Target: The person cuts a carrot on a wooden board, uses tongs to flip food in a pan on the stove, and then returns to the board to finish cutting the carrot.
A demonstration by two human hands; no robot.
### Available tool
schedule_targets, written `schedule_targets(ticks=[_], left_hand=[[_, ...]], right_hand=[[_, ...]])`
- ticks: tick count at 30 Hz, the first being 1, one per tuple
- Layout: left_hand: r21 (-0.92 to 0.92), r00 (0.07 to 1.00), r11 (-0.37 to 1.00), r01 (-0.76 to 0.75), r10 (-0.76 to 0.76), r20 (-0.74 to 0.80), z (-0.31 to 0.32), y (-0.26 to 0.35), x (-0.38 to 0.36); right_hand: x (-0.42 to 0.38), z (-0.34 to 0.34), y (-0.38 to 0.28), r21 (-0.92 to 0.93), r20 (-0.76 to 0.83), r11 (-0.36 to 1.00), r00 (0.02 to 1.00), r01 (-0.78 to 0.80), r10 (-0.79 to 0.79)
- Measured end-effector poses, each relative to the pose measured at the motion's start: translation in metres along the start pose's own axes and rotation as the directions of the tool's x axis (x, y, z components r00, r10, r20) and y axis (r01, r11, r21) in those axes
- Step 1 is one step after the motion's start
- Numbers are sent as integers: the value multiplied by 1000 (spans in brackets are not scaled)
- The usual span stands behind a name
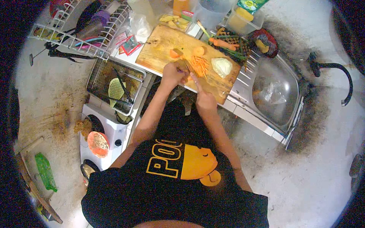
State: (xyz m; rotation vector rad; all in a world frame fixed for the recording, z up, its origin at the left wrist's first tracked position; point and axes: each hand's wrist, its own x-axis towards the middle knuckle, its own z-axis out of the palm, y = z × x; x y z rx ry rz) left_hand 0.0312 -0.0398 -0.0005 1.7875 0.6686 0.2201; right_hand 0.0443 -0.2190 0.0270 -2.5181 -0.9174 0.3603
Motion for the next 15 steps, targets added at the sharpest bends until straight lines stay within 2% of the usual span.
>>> schedule_targets(ticks=[2,3,5,8,11,15], left_hand=[[-147,997,986,73,-67,44,-3,4,-3],[-148,996,986,78,-72,51,-2,3,-5],[-199,995,976,82,-71,64,-2,4,-2],[-112,998,994,19,-12,58,-6,8,-3],[-158,992,984,77,-60,109,-5,-1,1],[-182,993,980,79,-61,103,-8,-3,-4]], right_hand=[[-3,-6,-5,67,-69,997,997,28,-23],[-8,-4,-6,66,-65,998,998,20,-16],[-6,0,-9,-90,59,994,996,-65,70],[-3,6,-14,-118,-5,992,999,-49,49],[5,3,-8,-13,30,999,999,-43,43],[-4,0,-14,-2,43,997,996,-82,82]])
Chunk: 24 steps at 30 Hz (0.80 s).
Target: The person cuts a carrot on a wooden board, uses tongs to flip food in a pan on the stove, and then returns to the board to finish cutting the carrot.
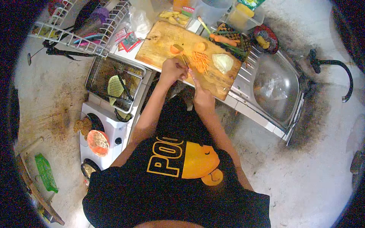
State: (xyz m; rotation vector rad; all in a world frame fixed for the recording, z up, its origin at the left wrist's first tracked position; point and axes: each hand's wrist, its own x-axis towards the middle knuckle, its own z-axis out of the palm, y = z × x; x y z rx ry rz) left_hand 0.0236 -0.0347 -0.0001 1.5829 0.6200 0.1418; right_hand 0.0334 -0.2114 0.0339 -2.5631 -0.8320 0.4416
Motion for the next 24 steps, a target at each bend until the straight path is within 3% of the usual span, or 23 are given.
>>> schedule_targets(ticks=[3,6,8,9,11,15,18,21,23,24], left_hand=[[29,1000,1000,-10,10,3,-2,5,3],[30,1000,999,-16,17,-13,-1,11,-2],[241,991,961,-137,134,29,-6,12,-1],[244,990,960,-140,138,24,-6,9,1],[53,998,997,-52,53,-15,-2,0,3],[28,997,997,-76,76,-25,-2,1,6],[13,1000,1000,-10,11,-17,0,2,2],[12,999,999,-47,47,-15,-1,-10,9],[-13,998,998,-62,62,11,-2,-13,9],[-14,998,998,-58,58,12,-2,-12,7]], right_hand=[[3,0,-8,15,7,1000,1000,-18,18],[10,2,-13,-95,-7,994,998,-55,54],[18,3,-6,-50,-3,999,1000,16,-16],[17,0,-7,-48,-6,999,1000,23,-23],[9,-3,-7,29,-19,999,999,41,-41],[8,3,-12,-5,-58,998,997,59,-59],[9,3,-18,-59,-17,998,999,-38,37],[13,7,-10,-6,-10,1000,1000,-16,16],[12,14,-1,69,-147,989,982,132,-121],[11,16,-1,70,-143,989,982,130,-119]])
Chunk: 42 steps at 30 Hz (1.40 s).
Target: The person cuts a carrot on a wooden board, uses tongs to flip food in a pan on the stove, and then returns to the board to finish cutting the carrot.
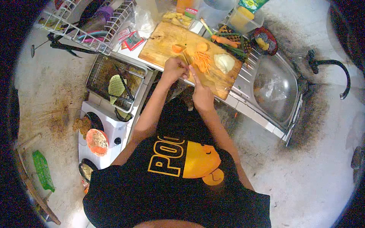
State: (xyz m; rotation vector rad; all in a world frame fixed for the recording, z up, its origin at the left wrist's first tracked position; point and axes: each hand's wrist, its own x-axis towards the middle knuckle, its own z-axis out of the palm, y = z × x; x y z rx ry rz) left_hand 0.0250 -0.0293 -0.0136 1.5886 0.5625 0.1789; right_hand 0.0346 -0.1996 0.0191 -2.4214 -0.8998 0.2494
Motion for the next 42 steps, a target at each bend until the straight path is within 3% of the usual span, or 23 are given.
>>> schedule_targets(ticks=[3,6,8,9,12,14,21,24,26,30,32,33,35,36,39,40,42], left_hand=[[36,998,998,-47,49,-38,2,6,0],[50,1000,999,0,0,-6,0,14,-6],[232,994,967,-106,107,9,-2,22,-6],[236,994,966,-109,109,11,-3,22,-7],[283,1000,959,-19,15,14,-3,24,-5],[207,1000,978,-16,19,-11,-4,22,-6],[167,999,986,-21,25,-22,-1,5,5],[234,992,968,-92,110,-64,-2,23,-7],[195,996,978,-66,75,-41,-3,25,-6],[302,999,952,-44,47,-1,-7,24,-2],[298,999,954,13,-22,26,-7,29,-5],[301,999,953,9,-20,33,-6,24,-5],[127,999,992,9,-15,47,-5,12,1],[133,999,991,3,-10,50,-5,14,-1],[247,997,966,-75,76,7,1,15,-2],[315,988,942,-114,139,-60,6,1,2],[383,972,912,-146,204,-114,14,-3,1]], right_hand=[[-3,0,-5,-67,2,997,999,-39,39],[0,-6,-21,-125,84,983,985,-137,148],[10,-9,-26,-140,95,976,979,-166,180],[9,-8,-26,-136,92,976,979,-167,181],[10,-10,-14,-72,78,994,993,-82,88],[11,-8,-4,249,127,963,990,-99,70],[2,-5,1,274,-24,961,999,44,-39],[0,-6,-4,116,-68,989,994,90,-83],[-1,-17,-20,-75,139,988,979,-137,146],[-1,-4,-23,-96,28,991,995,-89,92],[2,-14,-41,-205,188,946,938,-252,291],[1,-14,-36,-202,184,945,937,-258,296],[4,-9,-8,249,87,966,995,-67,47],[12,2,16,372,15,927,998,52,-62],[15,-14,24,499,36,866,999,-6,-14],[9,-43,-3,534,174,807,967,-252,187],[7,-62,-11,533,155,807,967,-253,201]])
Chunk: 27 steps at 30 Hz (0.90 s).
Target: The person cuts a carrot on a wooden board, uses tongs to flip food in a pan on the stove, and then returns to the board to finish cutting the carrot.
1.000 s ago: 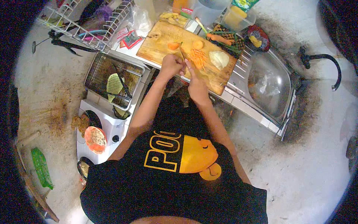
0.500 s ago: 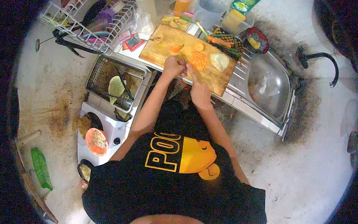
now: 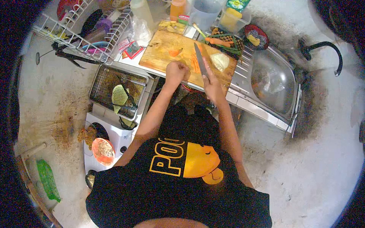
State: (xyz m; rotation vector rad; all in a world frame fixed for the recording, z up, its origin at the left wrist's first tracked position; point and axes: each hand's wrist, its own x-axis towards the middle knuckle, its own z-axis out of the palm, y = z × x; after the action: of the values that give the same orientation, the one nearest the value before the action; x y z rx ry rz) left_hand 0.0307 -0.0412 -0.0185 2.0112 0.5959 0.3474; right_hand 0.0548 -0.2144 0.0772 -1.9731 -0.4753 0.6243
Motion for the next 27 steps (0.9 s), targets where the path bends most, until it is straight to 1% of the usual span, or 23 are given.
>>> schedule_targets(ticks=[1,2,3,5,6,8,9,11,12,13,15,16,17,19,20,22,23,25,27], left_hand=[[81,993,993,-90,96,-68,1,4,-6],[167,972,970,-175,198,-130,1,9,-9],[169,971,969,-180,202,-125,0,12,-11],[60,989,990,-128,131,-63,-2,17,-16],[63,989,989,-130,134,-60,-7,20,-18],[-74,985,988,-134,124,-122,-20,27,-18],[-69,984,988,-140,131,-116,-27,32,-14],[73,972,986,-147,158,-175,-38,46,-2],[105,963,982,-156,175,-206,-39,52,8],[109,962,981,-161,181,-206,-40,59,18],[309,937,911,-273,325,-129,-42,72,40],[375,911,858,-351,405,-76,-38,70,50],[379,908,855,-354,411,-78,-31,68,58],[569,877,683,-458,453,162,-19,66,70],[573,874,677,-462,459,162,-13,63,73],[506,879,719,-476,384,283,-4,63,73],[508,878,715,-479,385,285,-1,63,75],[492,893,749,-445,329,306,1,63,77],[494,895,749,-442,328,303,-2,64,77]], right_hand=[[-2,-4,-1,0,-20,1000,1000,3,-3],[7,-4,21,-7,-29,994,993,113,-113],[6,-5,22,-3,-34,994,993,112,-112],[2,-6,25,-70,-60,993,994,90,-94],[0,-7,28,-67,-63,994,994,89,-94],[-4,-9,36,-13,-46,989,988,145,-146],[-4,-8,41,-7,-55,989,988,146,-147],[-5,-7,50,-19,-46,993,992,-116,115],[-7,-11,36,76,38,947,950,-311,309],[-7,-9,38,80,36,948,952,-307,305],[-2,-5,48,276,-46,941,975,-195,216],[2,-8,49,331,15,909,965,-253,263],[4,-11,51,335,14,910,967,-246,256],[6,-18,52,415,103,852,947,-319,304],[6,-19,53,408,136,855,948,-319,289],[6,-24,52,413,127,861,955,-298,269],[6,-26,53,413,122,866,959,-283,255],[2,-33,49,444,115,847,956,-292,269],[1,-42,45,443,161,855,963,-268,218]])
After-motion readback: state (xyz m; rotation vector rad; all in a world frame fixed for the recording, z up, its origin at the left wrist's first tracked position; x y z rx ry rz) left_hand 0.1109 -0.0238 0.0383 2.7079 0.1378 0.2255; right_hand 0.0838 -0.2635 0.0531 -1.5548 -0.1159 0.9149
